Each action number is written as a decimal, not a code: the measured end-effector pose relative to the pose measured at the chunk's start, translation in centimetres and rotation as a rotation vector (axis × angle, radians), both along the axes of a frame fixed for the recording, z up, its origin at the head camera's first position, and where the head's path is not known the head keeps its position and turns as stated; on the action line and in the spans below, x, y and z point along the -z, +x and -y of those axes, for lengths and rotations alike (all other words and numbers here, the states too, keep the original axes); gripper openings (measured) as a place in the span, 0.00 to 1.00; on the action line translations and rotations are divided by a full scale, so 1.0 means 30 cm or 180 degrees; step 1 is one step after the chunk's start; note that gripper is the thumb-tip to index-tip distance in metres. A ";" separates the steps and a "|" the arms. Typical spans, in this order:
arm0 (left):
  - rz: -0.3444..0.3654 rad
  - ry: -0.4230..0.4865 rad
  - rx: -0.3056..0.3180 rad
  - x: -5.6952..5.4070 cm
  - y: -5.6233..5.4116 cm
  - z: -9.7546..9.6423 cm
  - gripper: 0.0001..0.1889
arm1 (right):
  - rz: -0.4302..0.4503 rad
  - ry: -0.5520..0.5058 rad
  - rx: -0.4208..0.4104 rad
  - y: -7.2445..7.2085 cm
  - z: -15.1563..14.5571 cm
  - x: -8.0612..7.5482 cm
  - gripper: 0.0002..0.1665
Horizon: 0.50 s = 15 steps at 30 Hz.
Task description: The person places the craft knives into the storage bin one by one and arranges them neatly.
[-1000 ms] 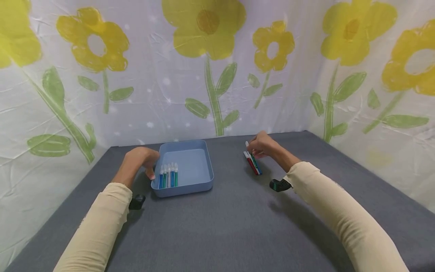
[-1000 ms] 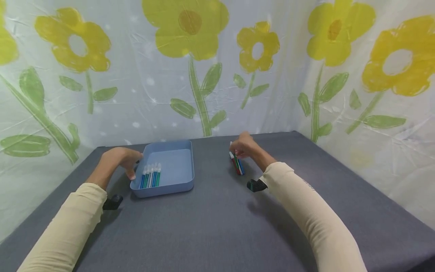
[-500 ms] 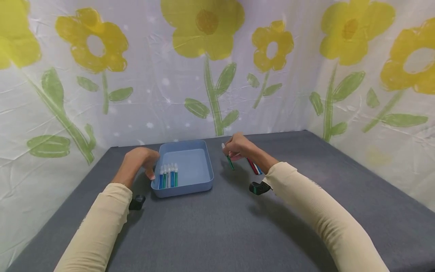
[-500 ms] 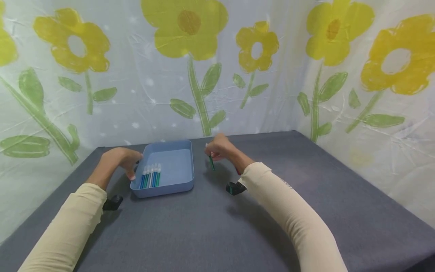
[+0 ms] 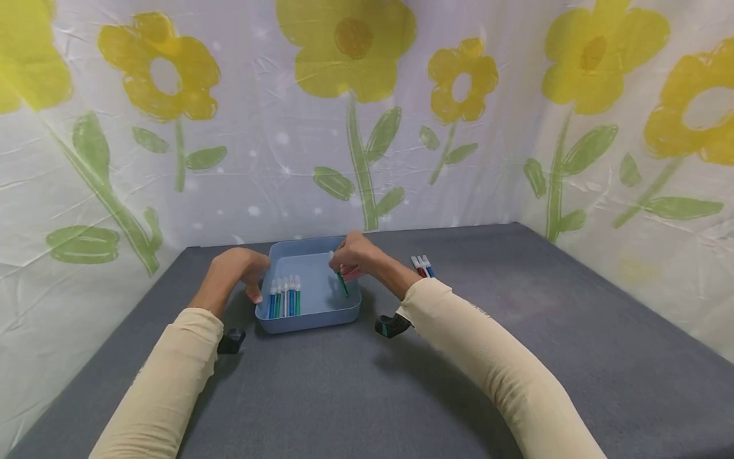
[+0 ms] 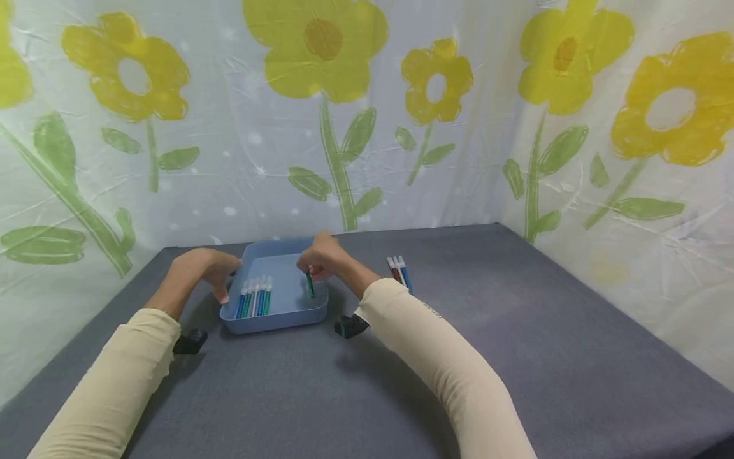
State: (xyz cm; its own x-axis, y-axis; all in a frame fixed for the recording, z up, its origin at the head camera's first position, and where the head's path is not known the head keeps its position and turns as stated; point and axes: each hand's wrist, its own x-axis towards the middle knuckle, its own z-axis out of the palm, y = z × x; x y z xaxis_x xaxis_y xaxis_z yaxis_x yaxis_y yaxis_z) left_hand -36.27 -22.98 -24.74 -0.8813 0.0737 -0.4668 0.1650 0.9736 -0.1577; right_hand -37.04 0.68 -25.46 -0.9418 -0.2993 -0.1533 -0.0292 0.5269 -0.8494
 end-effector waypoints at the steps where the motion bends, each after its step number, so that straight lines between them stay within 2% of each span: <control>1: -0.0002 -0.0030 0.0019 -0.002 0.001 0.001 0.55 | -0.0008 -0.0021 -0.0015 0.002 0.020 0.005 0.13; 5: -0.0051 -0.0154 0.0162 -0.013 0.006 0.000 0.52 | -0.0054 -0.0004 -0.0026 0.004 0.091 0.026 0.01; 7: -0.0078 -0.0169 0.0221 -0.016 0.008 -0.003 0.51 | -0.0076 0.0084 0.0022 0.002 0.121 0.041 0.04; 10: -0.0106 -0.0161 0.0240 -0.015 0.008 -0.007 0.50 | -0.0049 0.0156 0.0110 0.002 0.160 0.066 0.04; 15: -0.0023 -0.0099 0.0114 -0.010 0.011 -0.006 0.51 | 0.0055 0.0127 0.0124 0.014 0.214 0.105 0.15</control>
